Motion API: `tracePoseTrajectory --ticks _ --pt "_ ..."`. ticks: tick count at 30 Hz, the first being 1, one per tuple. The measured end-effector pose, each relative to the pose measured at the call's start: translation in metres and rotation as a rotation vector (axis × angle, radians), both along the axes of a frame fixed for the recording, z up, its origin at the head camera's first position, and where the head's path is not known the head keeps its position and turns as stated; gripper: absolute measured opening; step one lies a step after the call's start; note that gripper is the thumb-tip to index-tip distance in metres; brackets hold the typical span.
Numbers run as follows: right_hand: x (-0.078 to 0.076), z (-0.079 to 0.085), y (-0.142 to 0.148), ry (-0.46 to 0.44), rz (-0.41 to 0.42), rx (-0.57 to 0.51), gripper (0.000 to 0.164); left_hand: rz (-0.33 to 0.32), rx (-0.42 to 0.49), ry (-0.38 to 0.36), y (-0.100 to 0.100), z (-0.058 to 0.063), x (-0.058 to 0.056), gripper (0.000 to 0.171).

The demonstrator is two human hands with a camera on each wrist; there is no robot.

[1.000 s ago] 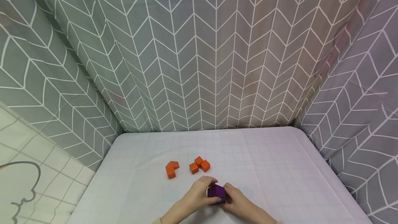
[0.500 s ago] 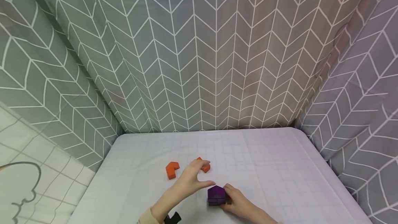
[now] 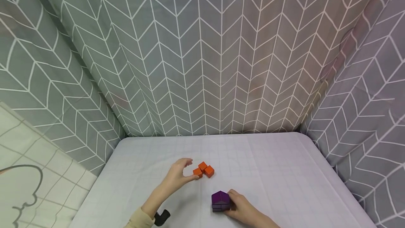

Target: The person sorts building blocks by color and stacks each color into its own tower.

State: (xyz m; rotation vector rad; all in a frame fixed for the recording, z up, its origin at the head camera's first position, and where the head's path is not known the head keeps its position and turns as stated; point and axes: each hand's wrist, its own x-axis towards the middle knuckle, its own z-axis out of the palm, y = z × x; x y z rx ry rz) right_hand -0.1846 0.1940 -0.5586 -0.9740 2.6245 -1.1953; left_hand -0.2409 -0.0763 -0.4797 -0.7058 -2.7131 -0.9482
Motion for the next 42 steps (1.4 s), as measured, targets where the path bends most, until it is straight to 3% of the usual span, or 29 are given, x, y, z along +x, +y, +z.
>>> tracePoseTrajectory --ticks 6,14,18,22,24,27,30,33,37,42 --pt "0.001 -0.001 0.000 0.028 0.011 -0.006 0.028 0.029 -0.011 -0.006 -0.012 -0.017 -0.001 0.050" --pt "-0.001 0.001 0.001 -0.021 0.005 0.021 0.033 0.086 0.033 0.027 -0.032 -0.037 -0.005 0.045" --pt "-0.001 0.006 0.001 -0.009 0.020 0.031 0.034 0.101 0.045 0.018 -0.040 -0.041 -0.006 0.038" --pt "-0.002 0.017 0.007 -0.022 0.028 0.066 0.034 0.115 0.031 0.029 -0.043 -0.042 -0.007 0.042" --pt "-0.005 0.024 0.013 0.017 0.043 0.083 0.034 0.120 0.020 0.043 -0.044 -0.042 -0.008 0.046" --pt "-0.018 0.039 0.019 0.115 0.048 0.127 0.038 0.108 0.021 0.040 -0.043 -0.040 -0.011 0.047" --pt "-0.039 0.052 0.019 0.228 0.017 0.175 0.037 0.087 0.025 0.030 -0.036 -0.038 -0.019 0.047" --pt "-0.061 0.061 0.012 0.286 -0.022 0.212 0.035 0.075 0.015 -0.009 -0.023 -0.036 -0.026 0.047" --pt "-0.085 0.063 -0.005 0.284 -0.042 0.218 0.034 0.041 -0.013 -0.068 -0.001 -0.034 -0.034 0.046" --pt "-0.104 0.051 -0.023 0.233 -0.034 0.190 0.034 -0.047 -0.057 -0.059 0.028 -0.036 -0.045 0.046"
